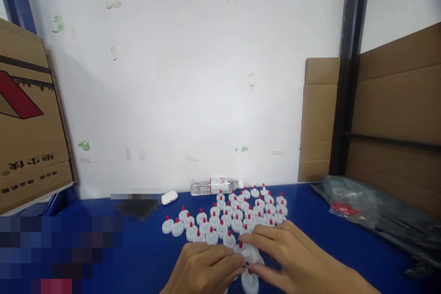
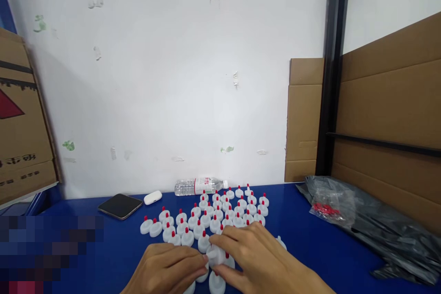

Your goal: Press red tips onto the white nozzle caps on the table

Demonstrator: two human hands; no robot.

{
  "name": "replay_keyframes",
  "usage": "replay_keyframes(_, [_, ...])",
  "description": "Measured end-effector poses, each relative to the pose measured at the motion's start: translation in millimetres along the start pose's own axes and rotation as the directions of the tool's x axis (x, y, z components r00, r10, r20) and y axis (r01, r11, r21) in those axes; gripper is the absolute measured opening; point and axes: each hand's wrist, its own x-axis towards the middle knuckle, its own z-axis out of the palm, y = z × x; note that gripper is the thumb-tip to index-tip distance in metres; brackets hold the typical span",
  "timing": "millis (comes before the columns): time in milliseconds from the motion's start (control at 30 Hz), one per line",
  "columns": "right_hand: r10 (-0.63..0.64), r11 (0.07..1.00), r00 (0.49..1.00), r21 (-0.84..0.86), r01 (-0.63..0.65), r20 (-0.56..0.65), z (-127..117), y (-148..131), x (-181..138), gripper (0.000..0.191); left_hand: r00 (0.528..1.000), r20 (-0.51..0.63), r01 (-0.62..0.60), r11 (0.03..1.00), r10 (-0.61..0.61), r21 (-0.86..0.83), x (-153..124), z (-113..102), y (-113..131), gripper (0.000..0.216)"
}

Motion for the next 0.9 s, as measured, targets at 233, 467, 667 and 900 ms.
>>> replay_keyframes(233, [-0.066,0.996,0.997,-0.065,0.064,-0.035,-1,-3,0,0.038,0.999,0.004,0.046,0.993,-0.046,-0.11,-3,4,-1,0.014])
replay_keyframes(467, [-0.166,0.981,0.977,-0.126,0.149,-0.137,5,2,-2,0.033,0.999,-0.044,-0.031,0.994,0.027,-0.106,3,-1,1,0.023])
replay_keyframes(667, [-0.274,0.96,0.9,-0.148,0.237,-0.339,7,5,2,0.032,0.995,-0.092,-0.044,0.984,0.028,-0.174,5,0,2,0.017])
replay_keyframes(900, [-0.334,0.942,0.878,-0.144,0.303,-0.341,4,1,2,0.031,0.977,-0.184,0.074,0.981,-0.107,-0.181,9,-4,5,0.032])
